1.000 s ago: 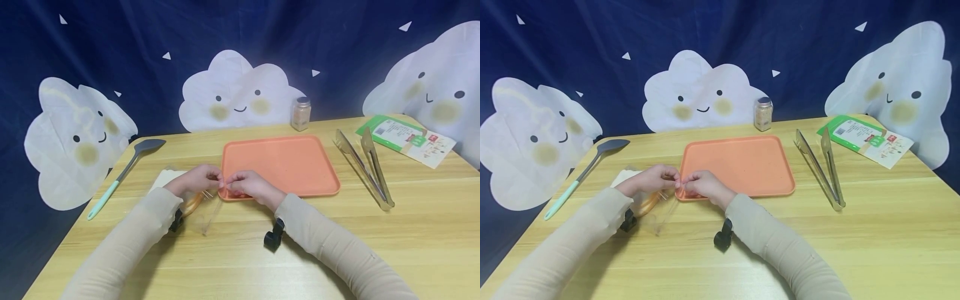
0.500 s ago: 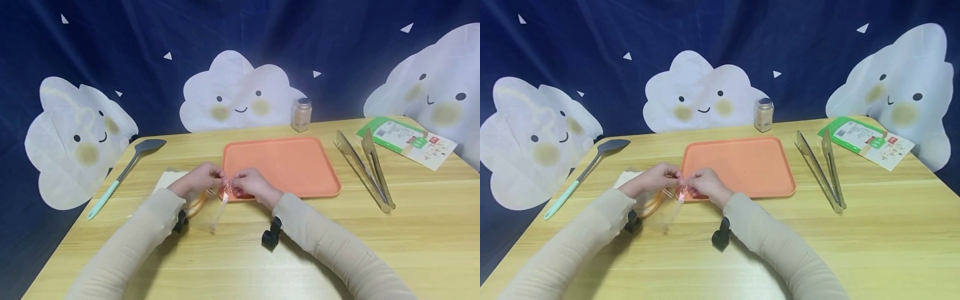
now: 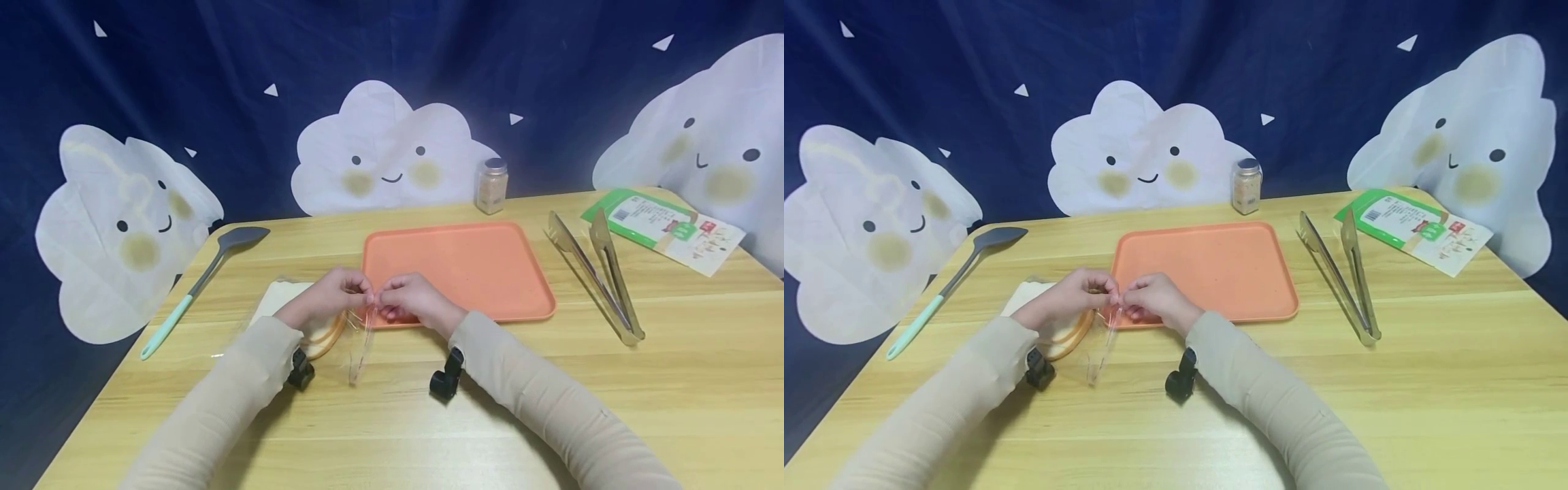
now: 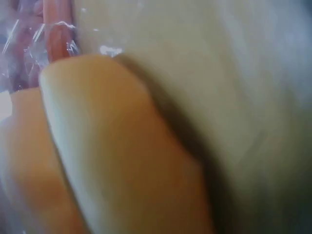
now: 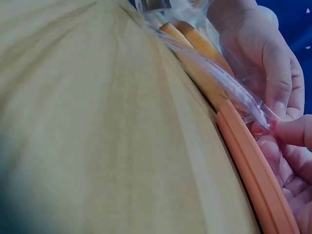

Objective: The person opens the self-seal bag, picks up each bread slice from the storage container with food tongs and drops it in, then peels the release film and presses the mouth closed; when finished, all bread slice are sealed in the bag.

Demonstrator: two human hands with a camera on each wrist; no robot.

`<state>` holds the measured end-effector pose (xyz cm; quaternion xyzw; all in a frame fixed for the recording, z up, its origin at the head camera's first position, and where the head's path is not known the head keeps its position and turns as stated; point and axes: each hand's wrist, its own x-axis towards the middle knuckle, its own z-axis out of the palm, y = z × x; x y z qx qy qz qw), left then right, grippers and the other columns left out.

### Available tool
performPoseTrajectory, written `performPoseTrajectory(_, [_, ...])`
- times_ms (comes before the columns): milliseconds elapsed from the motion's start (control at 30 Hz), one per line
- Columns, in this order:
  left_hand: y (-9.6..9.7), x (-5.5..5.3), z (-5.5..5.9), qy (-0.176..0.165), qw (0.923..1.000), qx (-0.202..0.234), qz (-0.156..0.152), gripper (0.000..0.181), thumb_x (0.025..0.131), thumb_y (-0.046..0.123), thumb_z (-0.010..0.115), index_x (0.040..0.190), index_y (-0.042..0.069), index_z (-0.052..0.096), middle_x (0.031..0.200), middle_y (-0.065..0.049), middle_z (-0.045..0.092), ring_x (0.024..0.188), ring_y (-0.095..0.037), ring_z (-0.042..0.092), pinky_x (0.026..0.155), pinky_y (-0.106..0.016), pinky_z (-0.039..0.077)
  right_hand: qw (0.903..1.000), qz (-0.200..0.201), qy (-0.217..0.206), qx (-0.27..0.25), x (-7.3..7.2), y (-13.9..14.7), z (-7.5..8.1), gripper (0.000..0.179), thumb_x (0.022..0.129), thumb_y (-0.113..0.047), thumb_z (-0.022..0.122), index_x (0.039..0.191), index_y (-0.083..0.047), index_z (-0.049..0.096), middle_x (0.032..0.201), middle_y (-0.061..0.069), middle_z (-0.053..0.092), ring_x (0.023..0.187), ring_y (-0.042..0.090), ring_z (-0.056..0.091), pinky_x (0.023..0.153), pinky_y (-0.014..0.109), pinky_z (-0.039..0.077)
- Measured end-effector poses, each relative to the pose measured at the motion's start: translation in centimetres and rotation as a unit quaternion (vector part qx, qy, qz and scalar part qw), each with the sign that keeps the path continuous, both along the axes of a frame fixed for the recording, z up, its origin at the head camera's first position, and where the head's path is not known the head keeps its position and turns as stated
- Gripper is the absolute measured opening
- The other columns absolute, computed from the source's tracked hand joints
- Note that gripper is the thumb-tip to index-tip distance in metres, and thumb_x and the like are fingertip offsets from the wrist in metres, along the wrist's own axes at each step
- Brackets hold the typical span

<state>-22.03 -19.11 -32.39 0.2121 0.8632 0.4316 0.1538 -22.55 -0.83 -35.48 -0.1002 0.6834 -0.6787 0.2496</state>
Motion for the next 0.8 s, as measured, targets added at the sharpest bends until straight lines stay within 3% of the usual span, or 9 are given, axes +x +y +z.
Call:
performPoseTrajectory(333, [-0.6,0.0,-1.0,-0.001,0.9983,0.040,-0.042,0.005,0.082,-0.002,0.060,0.082,-0.001,0.064,0.085,-0.008,0.064,0.084,-0.019,0.054,0.082,-0.033,0.044,0.9990,0.024,0.028,0.023,0.2,-0.1,-0.2,0.008,0.074,0.004,0.058,0.080,0.002,0.063,0.067,0.003,0.060,0.061,0.013,0.054,0.060,0.022,0.049])
performPoseTrajectory(600, [-0.8,-0.5,-1.0,0.006,0.9969,0.062,-0.047,0.005,0.080,-0.003,0.060,0.077,-0.001,0.063,0.085,-0.006,0.063,0.085,-0.021,0.056,0.083,-0.033,0.044,0.9985,0.026,0.037,0.030,-0.1,-0.1,0.0,0.009,0.072,0.004,0.058,0.073,-0.005,0.061,0.065,0.001,0.057,0.060,0.013,0.051,0.058,0.022,0.047])
performPoseTrajectory(800, [-0.7,-0.5,-1.3,-0.007,0.9946,0.094,-0.043,0.004,0.080,-0.005,0.060,0.076,-0.005,0.061,0.082,-0.006,0.062,0.082,-0.018,0.055,0.079,-0.028,0.045,0.9987,0.031,0.035,0.019,0.0,0.0,-0.1,0.006,0.075,0.003,0.060,0.078,-0.001,0.062,0.066,0.001,0.058,0.061,0.012,0.052,0.059,0.022,0.047])
